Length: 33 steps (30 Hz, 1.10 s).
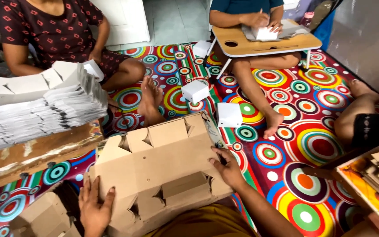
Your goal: Folding cardboard templates into boxes while sitting on the floor.
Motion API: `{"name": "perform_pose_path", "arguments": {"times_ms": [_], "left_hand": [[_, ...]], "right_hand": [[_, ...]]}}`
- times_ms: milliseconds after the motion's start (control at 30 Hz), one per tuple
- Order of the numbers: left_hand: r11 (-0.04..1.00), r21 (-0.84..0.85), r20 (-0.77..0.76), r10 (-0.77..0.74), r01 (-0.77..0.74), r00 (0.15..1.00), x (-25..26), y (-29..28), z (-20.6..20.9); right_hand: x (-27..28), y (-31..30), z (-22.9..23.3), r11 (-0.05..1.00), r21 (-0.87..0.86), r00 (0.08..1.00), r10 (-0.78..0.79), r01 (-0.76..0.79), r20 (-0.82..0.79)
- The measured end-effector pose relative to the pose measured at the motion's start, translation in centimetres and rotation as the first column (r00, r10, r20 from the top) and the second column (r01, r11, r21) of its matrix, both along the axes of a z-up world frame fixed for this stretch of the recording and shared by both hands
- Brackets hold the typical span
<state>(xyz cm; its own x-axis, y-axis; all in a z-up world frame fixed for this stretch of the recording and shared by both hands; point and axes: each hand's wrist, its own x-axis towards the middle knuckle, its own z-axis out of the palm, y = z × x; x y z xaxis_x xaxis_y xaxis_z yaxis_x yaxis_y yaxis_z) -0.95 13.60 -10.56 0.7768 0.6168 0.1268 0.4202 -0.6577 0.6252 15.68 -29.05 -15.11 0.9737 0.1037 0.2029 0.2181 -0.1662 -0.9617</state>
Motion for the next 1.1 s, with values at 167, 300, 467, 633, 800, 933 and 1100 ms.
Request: {"name": "perform_pose_path", "arguments": {"times_ms": [167, 300, 467, 633, 800, 933, 1100], "left_hand": [[1.0, -0.008, -0.026, 0.004, -0.005, 1.0, 0.0, -0.4, 0.6], [1.0, -0.017, -0.017, -0.004, 0.004, 1.0, -0.1, -0.7, 1.3], [0.999, 0.042, 0.025, -0.009, 0.008, 1.0, 0.5, 0.1, -0.3], [1.0, -0.014, -0.033, 0.008, -0.008, 0.999, 0.3, -0.3, 0.9], [1.0, 0.004, -0.012, 0.021, -0.021, 1.0, 0.4, -0.1, 0.2], [0.998, 0.063, 0.09, -0.013, 0.007, 0.996, 0.3, 0.5, -1.1], [0.999, 0.045, 0.042, -0.002, 0.0, 0.999, 0.5, 0.5, -0.8]], "right_hand": [[0.0, 0.1, 0.1, 1.0, 0.001, 1.0, -0.004, 0.004, 0.003], [-0.1, 0.2, 0.7, 0.999, 0.038, 1.0, 0.01, -0.01, 0.005], [0.0, 0.0, 0.9, 1.0, 0.021, 0.999, -0.001, 0.0, 0.034], [-0.2, 0.1, 1.0, 1.0, 0.024, 1.0, 0.02, -0.02, -0.024], [0.1, 0.2, 0.6, 1.0, 0.019, 1.0, 0.011, -0.012, 0.013], [-0.1, 0.3, 0.7, 0.999, 0.035, 0.999, 0.003, -0.004, 0.039], [-0.2, 0.3, 1.0, 1.0, 0.01, 0.999, -0.009, 0.009, 0.053]]}}
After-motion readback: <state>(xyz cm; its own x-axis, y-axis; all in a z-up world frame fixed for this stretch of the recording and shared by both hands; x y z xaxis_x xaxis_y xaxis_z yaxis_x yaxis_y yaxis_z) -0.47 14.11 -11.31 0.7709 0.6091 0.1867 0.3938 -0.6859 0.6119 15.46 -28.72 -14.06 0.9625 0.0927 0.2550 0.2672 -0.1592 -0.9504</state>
